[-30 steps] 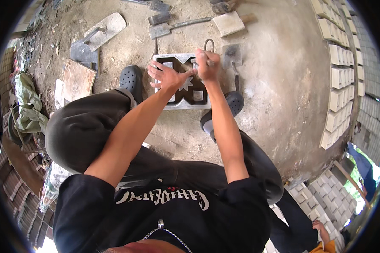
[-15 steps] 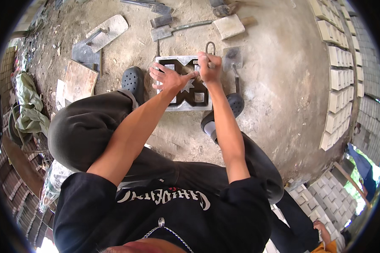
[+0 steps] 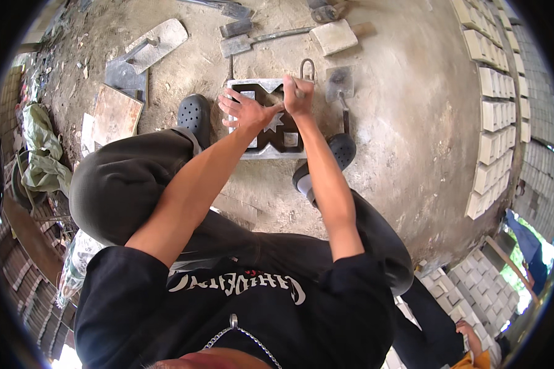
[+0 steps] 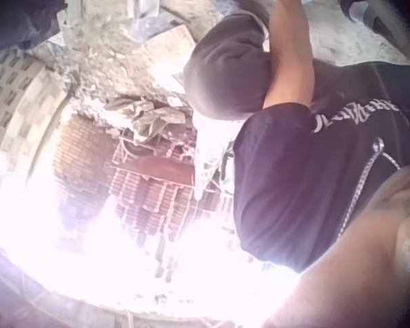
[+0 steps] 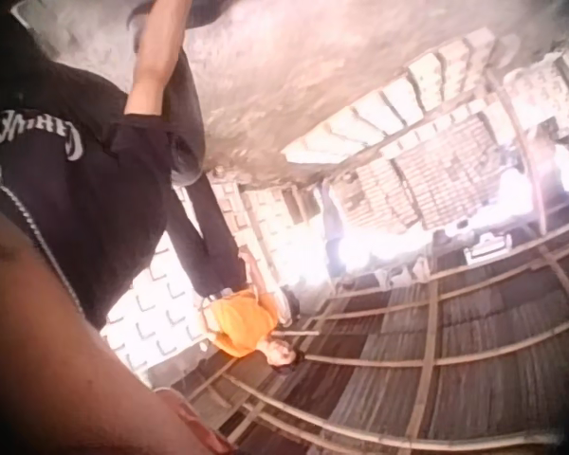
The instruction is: The person cleans a decorative mold with a small tool and then scoops building material into it using a trowel.
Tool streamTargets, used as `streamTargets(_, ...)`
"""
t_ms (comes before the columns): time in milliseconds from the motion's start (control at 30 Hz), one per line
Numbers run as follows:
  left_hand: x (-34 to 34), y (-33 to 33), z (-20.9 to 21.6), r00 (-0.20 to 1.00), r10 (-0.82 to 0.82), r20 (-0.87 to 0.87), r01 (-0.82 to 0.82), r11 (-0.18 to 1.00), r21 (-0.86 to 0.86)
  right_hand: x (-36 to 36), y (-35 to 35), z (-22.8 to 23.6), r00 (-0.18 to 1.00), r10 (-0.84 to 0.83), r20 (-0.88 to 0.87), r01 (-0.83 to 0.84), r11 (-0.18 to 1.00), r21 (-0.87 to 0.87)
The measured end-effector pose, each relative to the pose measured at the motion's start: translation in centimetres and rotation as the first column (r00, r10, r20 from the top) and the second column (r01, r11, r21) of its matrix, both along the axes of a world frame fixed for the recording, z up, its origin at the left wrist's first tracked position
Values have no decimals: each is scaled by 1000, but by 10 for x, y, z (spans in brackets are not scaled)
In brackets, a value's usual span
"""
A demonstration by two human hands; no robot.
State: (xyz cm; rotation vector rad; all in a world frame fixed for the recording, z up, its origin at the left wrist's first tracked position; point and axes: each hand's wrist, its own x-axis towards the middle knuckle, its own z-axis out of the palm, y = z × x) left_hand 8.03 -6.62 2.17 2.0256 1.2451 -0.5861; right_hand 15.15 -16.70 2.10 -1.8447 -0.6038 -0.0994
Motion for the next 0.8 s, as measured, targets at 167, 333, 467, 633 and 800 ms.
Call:
streamTargets(167, 3, 0, 0, 1000, 0, 21, 0, 1000, 10, 1, 5, -5, 945, -44, -324, 153, 935, 320)
streamTargets(333, 1, 1, -5, 999, 3, 40, -3, 1000, 0, 4, 6, -7, 958, 76, -275, -34, 987, 155)
streamTargets(467, -1, 0, -7, 998, 31, 51, -30, 999, -26, 3, 4, -2, 967, 27, -252, 23, 981, 192)
streamTargets(633, -3, 0, -3, 999, 5, 39, -4, 1000, -21, 1, 3, 4, 943, 43, -329, -12, 995, 95)
streamTargets(800, -2, 2, 1, 999, 13, 35, -12, 999, -32, 1, -6, 2, 979, -164, -121, 194, 932, 305)
